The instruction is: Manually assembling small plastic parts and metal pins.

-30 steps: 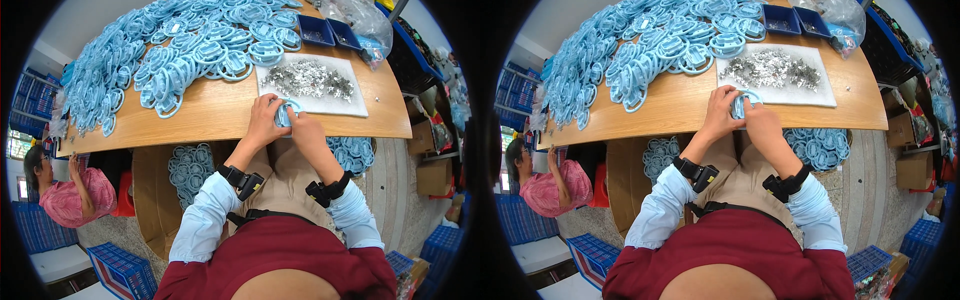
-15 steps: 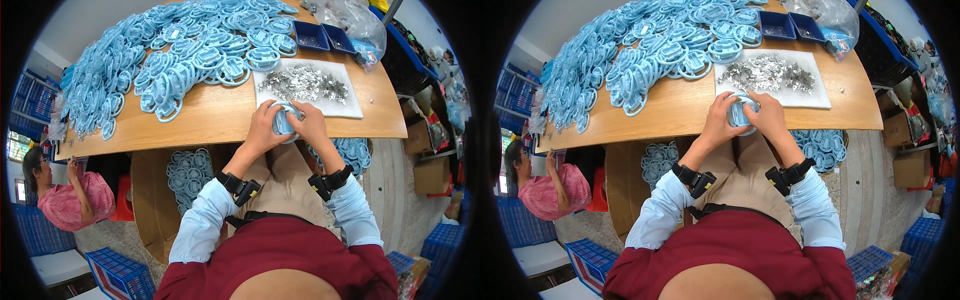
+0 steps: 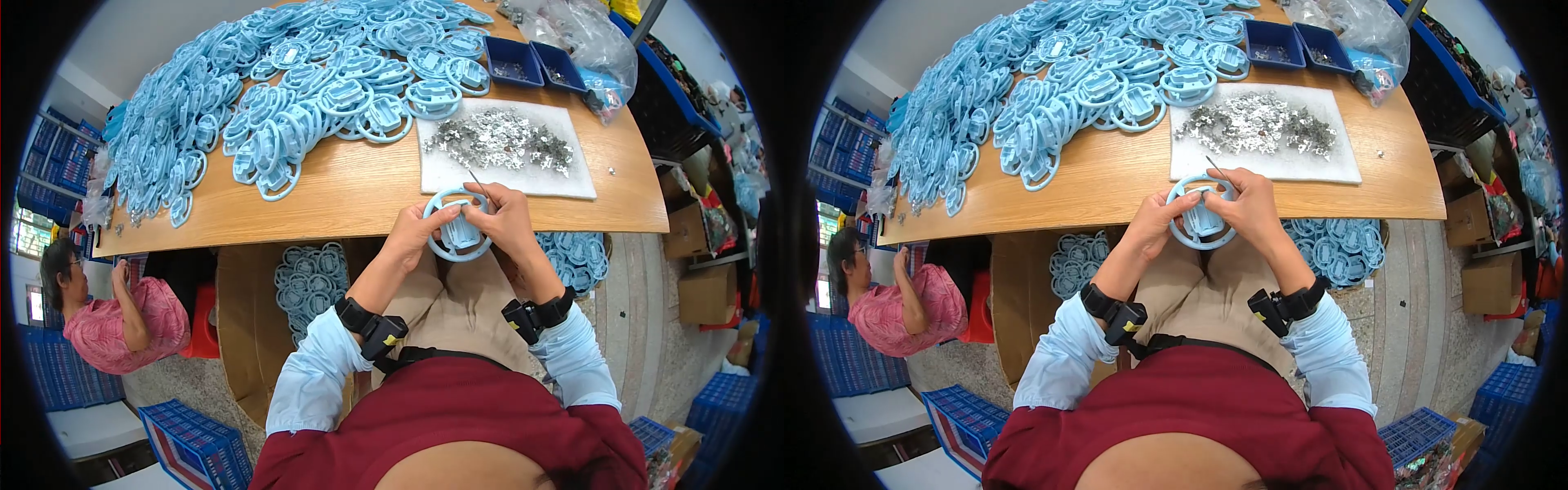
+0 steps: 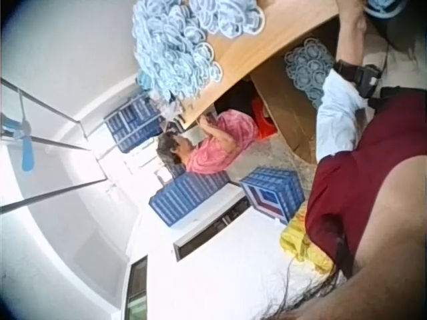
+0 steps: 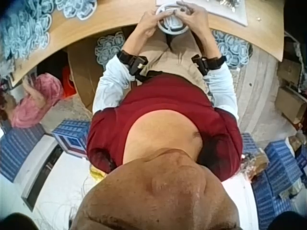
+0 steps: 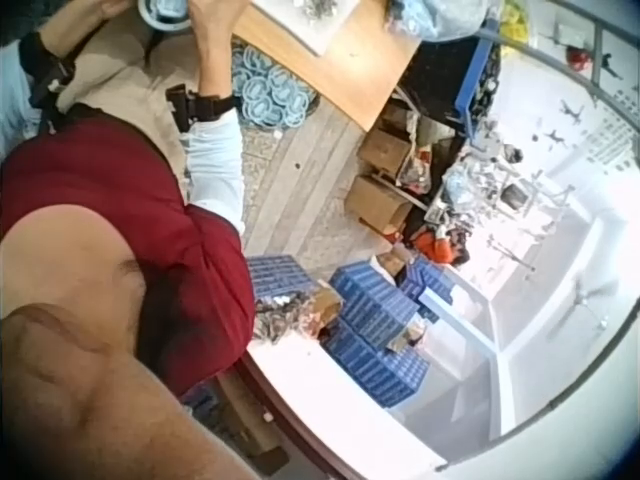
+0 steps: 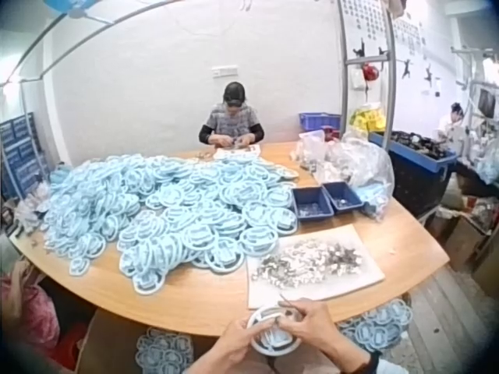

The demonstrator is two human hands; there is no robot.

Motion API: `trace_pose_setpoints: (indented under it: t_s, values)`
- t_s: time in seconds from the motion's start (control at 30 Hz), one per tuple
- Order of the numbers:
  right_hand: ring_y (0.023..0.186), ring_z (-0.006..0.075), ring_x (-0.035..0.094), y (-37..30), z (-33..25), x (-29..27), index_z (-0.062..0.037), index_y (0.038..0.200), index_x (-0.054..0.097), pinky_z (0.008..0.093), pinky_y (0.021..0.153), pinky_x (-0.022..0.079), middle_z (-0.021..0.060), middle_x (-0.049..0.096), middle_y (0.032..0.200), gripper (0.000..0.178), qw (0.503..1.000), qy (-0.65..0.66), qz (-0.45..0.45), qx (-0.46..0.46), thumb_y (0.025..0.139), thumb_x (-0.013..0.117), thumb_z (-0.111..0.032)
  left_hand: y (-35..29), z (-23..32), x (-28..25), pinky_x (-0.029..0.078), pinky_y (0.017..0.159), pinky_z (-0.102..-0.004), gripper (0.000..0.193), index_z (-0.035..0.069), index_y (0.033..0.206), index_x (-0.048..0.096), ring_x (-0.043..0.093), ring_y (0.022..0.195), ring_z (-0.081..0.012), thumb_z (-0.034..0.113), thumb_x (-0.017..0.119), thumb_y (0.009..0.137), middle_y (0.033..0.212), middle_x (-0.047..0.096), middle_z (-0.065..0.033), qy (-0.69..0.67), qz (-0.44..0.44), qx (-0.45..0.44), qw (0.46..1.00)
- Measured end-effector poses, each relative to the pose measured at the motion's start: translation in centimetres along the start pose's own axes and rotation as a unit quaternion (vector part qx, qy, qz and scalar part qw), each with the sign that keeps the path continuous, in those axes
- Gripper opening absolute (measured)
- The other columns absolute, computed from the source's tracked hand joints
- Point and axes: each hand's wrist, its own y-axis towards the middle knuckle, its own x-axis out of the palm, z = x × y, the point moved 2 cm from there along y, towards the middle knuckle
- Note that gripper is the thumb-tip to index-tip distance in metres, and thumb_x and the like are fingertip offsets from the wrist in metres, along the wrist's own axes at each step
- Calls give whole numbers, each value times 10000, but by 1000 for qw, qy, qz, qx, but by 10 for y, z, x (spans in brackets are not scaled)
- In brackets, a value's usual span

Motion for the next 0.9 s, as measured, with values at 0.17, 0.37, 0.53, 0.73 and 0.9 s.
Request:
trace_pose_setpoints:
  t_s: [0.17, 0.37, 0.53, 0.73, 0.9]
  values:
    - [670, 94, 549, 0, -5, -1, -1, 1029, 645, 233, 594, 445, 42, 606, 769, 366, 998, -18, -54, -22, 702, 694, -157, -3, 0, -4, 339, 522, -184, 247, 47, 861, 654, 462, 582, -44, 273, 704, 774, 702, 601, 18, 34, -20, -13, 999]
    - [671, 192, 582, 61, 48, -34, -13, 911, 662, 316, 588, 447, 104, 608, 733, 220, 995, -51, 39, -82, 727, 656, -133, 11, -14, 2, 466, 665, -237, 243, 62, 995, 573, 541, 715, -75, 242, 636, 844, 877, 608, -14, -200, 146, 70, 966]
    - [716, 332, 568, 76, 44, -32, -29, 798, 657, 396, 665, 454, 163, 585, 784, 129, 947, -294, 56, -117, 716, 613, -117, -5, -25, 22, 445, 831, -279, 221, 76, 1079, 528, 556, 968, -111, 209, 546, 903, 1032, 594, -23, -261, 91, 88, 957]
    - [739, 330, 583, 74, 38, -31, -12, 735, 629, 402, 671, 468, 159, 582, 784, 126, 951, -257, 90, -144, 715, 599, -133, -22, -12, -1, 485, 770, -248, 325, 24, 1020, 588, 622, 845, -135, 303, 613, 854, 940, 646, -50, 102, -93, -119, 983]
    - [726, 334, 586, 54, 33, -40, -6, 747, 644, 395, 685, 476, 160, 598, 777, 127, 872, -483, 6, -85, 693, 572, -95, -21, 27, -6, 466, 624, -254, 234, 24, 952, 626, 562, 612, -137, 112, 696, 747, 795, 649, -59, 457, -52, 127, 879]
